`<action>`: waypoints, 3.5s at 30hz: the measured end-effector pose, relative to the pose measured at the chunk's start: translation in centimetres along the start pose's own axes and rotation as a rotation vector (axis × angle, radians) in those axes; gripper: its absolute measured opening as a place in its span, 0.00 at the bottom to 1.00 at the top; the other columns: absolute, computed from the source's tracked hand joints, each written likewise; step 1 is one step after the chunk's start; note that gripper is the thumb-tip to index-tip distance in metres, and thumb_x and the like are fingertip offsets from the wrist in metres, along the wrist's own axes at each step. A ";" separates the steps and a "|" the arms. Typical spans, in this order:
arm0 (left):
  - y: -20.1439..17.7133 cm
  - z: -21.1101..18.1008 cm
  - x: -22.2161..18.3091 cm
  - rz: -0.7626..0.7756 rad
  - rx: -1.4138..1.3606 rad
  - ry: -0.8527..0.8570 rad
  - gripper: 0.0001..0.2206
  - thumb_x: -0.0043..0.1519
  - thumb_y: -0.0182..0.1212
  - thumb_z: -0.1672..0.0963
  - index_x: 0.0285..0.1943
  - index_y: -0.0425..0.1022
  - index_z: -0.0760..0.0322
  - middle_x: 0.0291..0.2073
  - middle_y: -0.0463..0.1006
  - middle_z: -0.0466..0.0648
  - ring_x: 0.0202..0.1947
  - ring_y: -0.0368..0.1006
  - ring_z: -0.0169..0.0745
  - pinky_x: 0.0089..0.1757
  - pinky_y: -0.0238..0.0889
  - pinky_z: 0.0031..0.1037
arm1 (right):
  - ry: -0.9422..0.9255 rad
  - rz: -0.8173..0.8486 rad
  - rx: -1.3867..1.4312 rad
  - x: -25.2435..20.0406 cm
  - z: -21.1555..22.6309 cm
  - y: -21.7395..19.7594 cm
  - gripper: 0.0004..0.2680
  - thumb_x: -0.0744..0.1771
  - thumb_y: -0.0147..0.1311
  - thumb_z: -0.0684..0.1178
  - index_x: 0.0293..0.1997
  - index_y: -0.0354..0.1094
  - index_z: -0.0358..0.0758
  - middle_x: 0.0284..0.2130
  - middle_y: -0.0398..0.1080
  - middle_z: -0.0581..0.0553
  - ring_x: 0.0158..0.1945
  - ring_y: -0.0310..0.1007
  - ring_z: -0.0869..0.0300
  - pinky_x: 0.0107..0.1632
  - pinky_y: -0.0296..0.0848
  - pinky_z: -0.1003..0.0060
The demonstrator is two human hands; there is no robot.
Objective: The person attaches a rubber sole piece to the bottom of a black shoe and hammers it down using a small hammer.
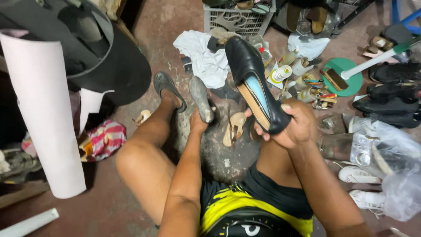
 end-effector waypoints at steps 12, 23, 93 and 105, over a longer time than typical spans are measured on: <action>1.5 8.4 -0.1 -0.176 -0.047 -0.167 0.20 0.60 0.58 0.56 0.64 0.74 0.56 0.57 0.77 0.58 0.58 0.73 0.57 0.55 0.65 0.40 | 0.194 -0.223 -0.471 8.7 -0.6 -0.4 0.21 0.70 0.50 0.55 0.67 0.59 0.30 0.45 0.70 0.34 0.37 0.74 0.54 0.32 0.77 0.62; 1.1 0.6 -2.2 0.002 -1.076 -0.576 0.24 0.67 0.43 0.45 0.67 0.69 0.55 0.58 0.74 0.50 0.37 0.68 0.38 0.36 0.75 0.37 | 0.294 -0.486 -1.454 26.3 -7.5 -7.2 0.25 0.62 0.56 0.61 0.57 0.61 0.29 0.39 0.73 0.35 0.28 0.79 0.53 0.26 0.79 0.59; 6.2 3.2 -7.6 -0.002 -1.605 -0.432 0.23 0.71 0.48 0.44 0.23 0.57 0.49 0.15 0.59 0.39 0.13 0.57 0.35 0.19 0.59 0.29 | 0.293 -0.710 -0.391 11.7 -20.9 -17.4 0.16 0.69 0.48 0.61 0.61 0.62 0.52 0.54 0.68 0.50 0.54 0.67 0.56 0.54 0.68 0.52; 7.9 1.9 -5.6 -0.232 -1.495 -0.646 0.17 0.75 0.42 0.47 0.63 0.70 0.56 0.52 0.77 0.45 0.52 0.72 0.42 0.51 0.67 0.38 | 0.247 -0.545 -0.188 11.7 -21.2 -19.2 0.10 0.76 0.43 0.53 0.60 0.64 0.42 0.51 0.71 0.50 0.50 0.70 0.60 0.51 0.71 0.60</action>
Point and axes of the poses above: each hand's wrist, its own x-axis towards the middle knuckle, its own y-axis out of the palm, z = x × y, the point moved 1 cm from there along x, towards the middle knuckle
